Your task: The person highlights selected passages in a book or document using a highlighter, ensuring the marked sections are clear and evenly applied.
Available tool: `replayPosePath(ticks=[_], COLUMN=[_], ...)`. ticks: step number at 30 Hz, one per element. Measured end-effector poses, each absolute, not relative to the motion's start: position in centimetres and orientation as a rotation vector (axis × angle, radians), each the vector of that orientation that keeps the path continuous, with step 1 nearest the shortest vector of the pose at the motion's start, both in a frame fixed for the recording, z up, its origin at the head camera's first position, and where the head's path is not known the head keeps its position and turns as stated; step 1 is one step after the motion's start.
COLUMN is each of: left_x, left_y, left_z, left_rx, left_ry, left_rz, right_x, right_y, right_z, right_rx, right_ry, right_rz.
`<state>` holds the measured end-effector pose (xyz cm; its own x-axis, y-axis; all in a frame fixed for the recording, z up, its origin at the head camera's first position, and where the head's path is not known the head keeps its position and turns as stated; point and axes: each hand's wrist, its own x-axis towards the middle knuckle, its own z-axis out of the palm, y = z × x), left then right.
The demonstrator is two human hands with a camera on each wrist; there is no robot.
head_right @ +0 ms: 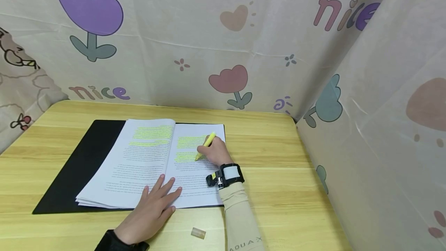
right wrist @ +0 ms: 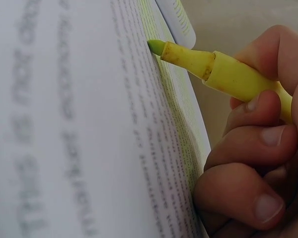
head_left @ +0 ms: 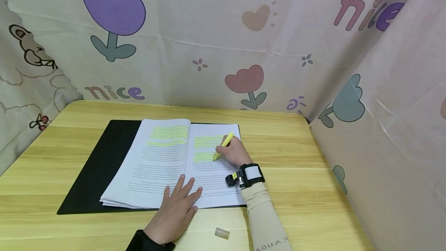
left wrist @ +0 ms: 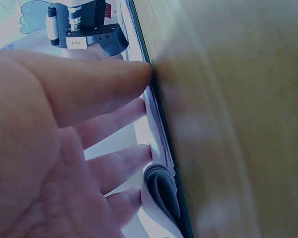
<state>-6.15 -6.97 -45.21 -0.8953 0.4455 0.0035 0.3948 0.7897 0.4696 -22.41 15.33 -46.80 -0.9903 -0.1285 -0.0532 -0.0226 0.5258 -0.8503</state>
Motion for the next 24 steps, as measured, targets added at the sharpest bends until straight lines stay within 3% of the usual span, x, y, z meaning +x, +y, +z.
replayPosePath(ticks=[24], left_x=[-6.04], left_y=[-7.00], left_z=[-45.23], left_rx=[0.666], left_ry=[2.862], left_rz=[0.729], right_x=[-22.59], right_y=[15.85], right_z=[-47.05], right_rx=[-0.097], right_ry=[2.661], right_rz=[-1.438])
